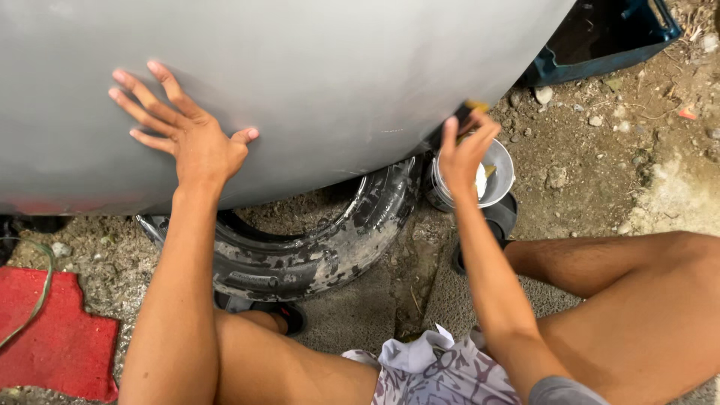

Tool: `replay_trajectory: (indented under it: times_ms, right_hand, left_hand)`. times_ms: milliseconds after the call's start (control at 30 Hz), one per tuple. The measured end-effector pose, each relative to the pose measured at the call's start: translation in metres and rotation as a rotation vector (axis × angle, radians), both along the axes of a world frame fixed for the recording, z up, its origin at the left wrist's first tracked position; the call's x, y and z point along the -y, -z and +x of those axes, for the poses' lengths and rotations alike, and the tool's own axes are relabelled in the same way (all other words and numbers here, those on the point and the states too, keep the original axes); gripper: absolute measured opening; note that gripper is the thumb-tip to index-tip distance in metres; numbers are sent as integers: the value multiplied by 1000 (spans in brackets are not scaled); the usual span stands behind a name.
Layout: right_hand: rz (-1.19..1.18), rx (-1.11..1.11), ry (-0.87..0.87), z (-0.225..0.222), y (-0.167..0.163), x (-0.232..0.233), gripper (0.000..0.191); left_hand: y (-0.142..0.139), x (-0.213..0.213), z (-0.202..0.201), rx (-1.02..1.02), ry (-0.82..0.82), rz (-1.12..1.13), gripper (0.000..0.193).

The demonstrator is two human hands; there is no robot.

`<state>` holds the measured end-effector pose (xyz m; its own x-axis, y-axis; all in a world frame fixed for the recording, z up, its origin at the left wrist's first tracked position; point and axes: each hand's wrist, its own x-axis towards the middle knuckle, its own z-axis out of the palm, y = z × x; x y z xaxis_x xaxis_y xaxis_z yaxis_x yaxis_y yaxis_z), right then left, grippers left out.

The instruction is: The person rinses a cloth and sponge in a bucket at an outdoor sink, then carries the bucket to a large grey water tank. They sit on the ground and scrub the tank's surface with the cloth and sponge, repeatedly dipping the sponge into the bucket.

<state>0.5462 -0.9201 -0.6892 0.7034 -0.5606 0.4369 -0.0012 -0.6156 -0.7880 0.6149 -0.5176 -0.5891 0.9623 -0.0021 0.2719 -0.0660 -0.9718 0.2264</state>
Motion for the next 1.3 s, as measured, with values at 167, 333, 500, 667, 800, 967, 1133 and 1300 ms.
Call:
replay_trajectory:
  times_ms: [167, 333, 500, 667, 800, 967, 1133, 1300]
  right_hand:
    - [74, 107, 121, 20, -24, 0, 48]
    - [-6, 70, -60, -7, -7, -110, 49]
    - [151, -142, -75, -25, 27, -121, 52]
    - [398, 168, 25, 8, 29, -16, 43]
    - [588, 151, 177, 25, 14, 23, 47]
    - [659, 12, 242, 20, 8, -20, 56]
    - [730, -87, 236, 8, 13, -106, 50]
    - [1052, -20, 93, -4, 5, -192, 42]
  left_hand:
    - [5, 2, 2, 10, -9, -2, 154]
    - [-1, 3, -1, 26, -11, -14, 156]
    - [-3, -2, -5, -51, -10, -31, 152]
    - [5, -6, -5, 14, 20, -22, 153]
    - [8, -4, -3, -5, 3, -20, 154]
    - [5, -1, 2, 42, 16, -10, 155]
    - [6, 2, -1, 54, 7, -2, 154]
    - [1, 3, -1, 47, 25, 1, 147]
